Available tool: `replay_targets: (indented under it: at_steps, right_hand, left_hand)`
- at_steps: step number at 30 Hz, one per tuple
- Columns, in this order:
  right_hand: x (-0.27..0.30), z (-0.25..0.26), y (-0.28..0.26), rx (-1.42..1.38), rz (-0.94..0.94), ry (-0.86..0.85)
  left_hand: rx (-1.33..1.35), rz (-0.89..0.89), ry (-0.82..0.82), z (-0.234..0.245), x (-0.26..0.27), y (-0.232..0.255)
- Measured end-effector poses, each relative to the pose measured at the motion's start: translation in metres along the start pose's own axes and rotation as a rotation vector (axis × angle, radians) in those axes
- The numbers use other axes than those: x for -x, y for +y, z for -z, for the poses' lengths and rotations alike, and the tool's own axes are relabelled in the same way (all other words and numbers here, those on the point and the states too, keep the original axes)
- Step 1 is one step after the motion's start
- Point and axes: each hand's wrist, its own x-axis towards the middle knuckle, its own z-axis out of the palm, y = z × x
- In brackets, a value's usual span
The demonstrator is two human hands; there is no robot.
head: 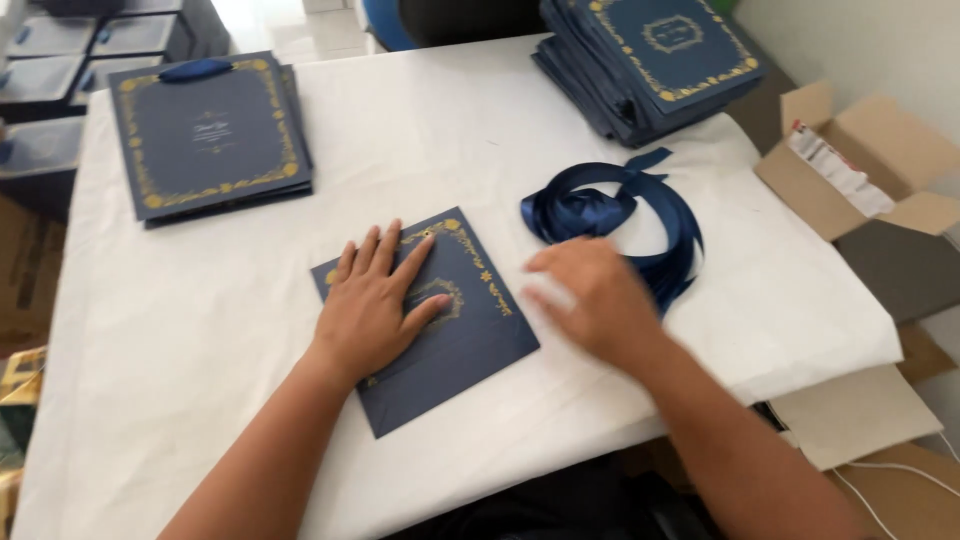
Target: Threading and tying decorative blue ribbons onto blue envelopes or gift bags.
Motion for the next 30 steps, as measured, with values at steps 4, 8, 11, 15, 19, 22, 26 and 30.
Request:
replay_targets:
  at_steps: [4,8,11,15,19,22,26,30]
  right_hand:
    - [0.01,0.042,0.098,0.524,-0.282,-0.071]
    - [0.011,0.055,0.149,0.626,-0.527,-0.278]
    - [0.025,0.043,0.18,0.508,-0.561,-0.148]
    - [0.043,0.032,0.222,0.618,-0.51,-0.117]
    - [0.031,0.051,0.19,0.687,-0.508,-0.142]
    - [0.015,0.065,0.171,0.379,-0.66,-0.072]
    - [-0.016,0.086,0.129,-0.44,-0.796,0.197]
    - [-0.041,0.135,0.095,-0.262,-0.887,0.025]
  left_hand:
    - [0.069,0.019,-0.004,0.001,0.001,-0.002]
    - [0.117,0.035,-0.013,0.005,0.002,-0.003]
    - [0.128,0.044,-0.008,0.006,0.003,-0.001]
    - [0.127,0.057,-0.017,0.005,0.003,-0.001]
    - [0.154,0.057,-0.01,0.008,0.003,0.0]
    - [0.167,0.055,-0.007,0.007,0.003,0.0]
    - [0.168,0.041,0.014,0.004,0.003,-0.002]
    - [0.193,-0.049,0.118,-0.011,0.003,-0.01]
